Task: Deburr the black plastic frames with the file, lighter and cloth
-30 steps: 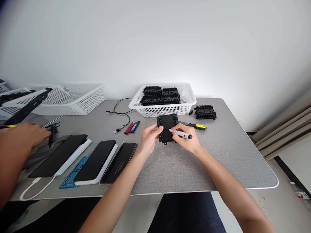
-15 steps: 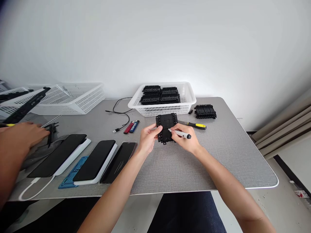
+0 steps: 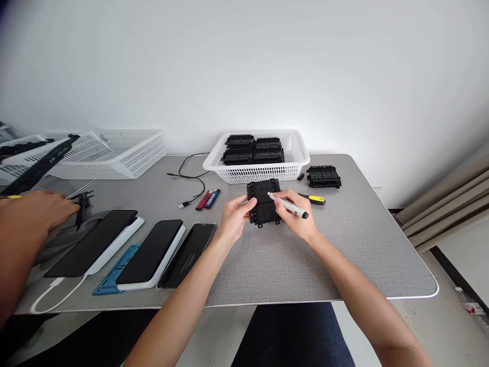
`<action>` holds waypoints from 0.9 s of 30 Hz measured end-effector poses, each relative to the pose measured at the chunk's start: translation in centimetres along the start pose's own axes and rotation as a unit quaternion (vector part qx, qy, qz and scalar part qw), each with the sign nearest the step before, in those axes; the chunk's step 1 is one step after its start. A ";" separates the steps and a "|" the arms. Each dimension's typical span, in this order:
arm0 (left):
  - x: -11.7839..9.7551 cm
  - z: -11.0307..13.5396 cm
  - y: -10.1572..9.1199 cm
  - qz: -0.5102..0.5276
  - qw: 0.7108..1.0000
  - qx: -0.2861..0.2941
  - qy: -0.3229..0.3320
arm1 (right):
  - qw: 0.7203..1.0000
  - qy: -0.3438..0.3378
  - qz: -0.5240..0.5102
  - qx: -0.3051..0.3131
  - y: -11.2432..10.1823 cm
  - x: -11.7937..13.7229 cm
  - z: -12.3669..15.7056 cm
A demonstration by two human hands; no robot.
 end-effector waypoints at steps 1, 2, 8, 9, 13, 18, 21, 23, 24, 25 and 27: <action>0.1 0.0 0.1 0.000 1.000 0.005 0.001 | 1.000 0.010 -0.004 -0.005 -0.2 -0.2 0.0; 0.1 0.1 0.3 -0.002 1.000 0.010 0.002 | 1.000 0.017 -0.007 -0.007 -0.4 -0.3 -0.1; 0.2 0.4 1.0 -0.039 0.999 0.032 0.006 | 1.000 0.002 -0.023 0.011 -0.4 -0.3 -0.2; 0.2 0.4 1.0 -0.046 0.998 0.032 0.006 | 1.000 0.002 -0.022 0.011 -0.4 -0.3 -0.2; 0.6 0.2 0.8 -0.054 0.998 0.027 0.006 | 1.000 0.010 -0.026 0.011 -0.3 -0.5 -0.2; 1.3 -0.1 0.2 -0.067 0.998 0.005 0.013 | 0.999 0.009 -0.029 0.013 -0.3 -0.3 -0.2; 1.5 -0.1 0.1 -0.074 0.997 0.000 0.020 | 1.000 0.000 -0.024 0.014 -0.3 -0.3 -0.2; 1.4 -0.1 0.1 -0.072 0.997 0.002 0.024 | 1.000 -0.014 -0.011 0.017 -0.2 -0.3 -0.3; 1.3 -0.1 0.2 -0.072 0.997 0.005 0.024 | 1.000 -0.023 -0.003 0.021 -0.2 -0.2 -0.3; 1.3 0.0 0.2 -0.071 0.997 0.008 0.023 | 0.999 -0.032 0.007 0.025 -0.1 -0.2 -0.3; 1.1 0.1 0.4 -0.072 0.997 0.011 0.017 | 0.998 -0.049 0.022 0.034 0.1 0.0 -0.2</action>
Point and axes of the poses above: each hand's wrist, its own z-axis away from the middle knuckle, its own y-axis out of the palm, x = y × z, the point moved 7 cm from there along -z, towards the middle knuckle, and after that the axes turned 3 degrees about y, right-handed, at the moved point
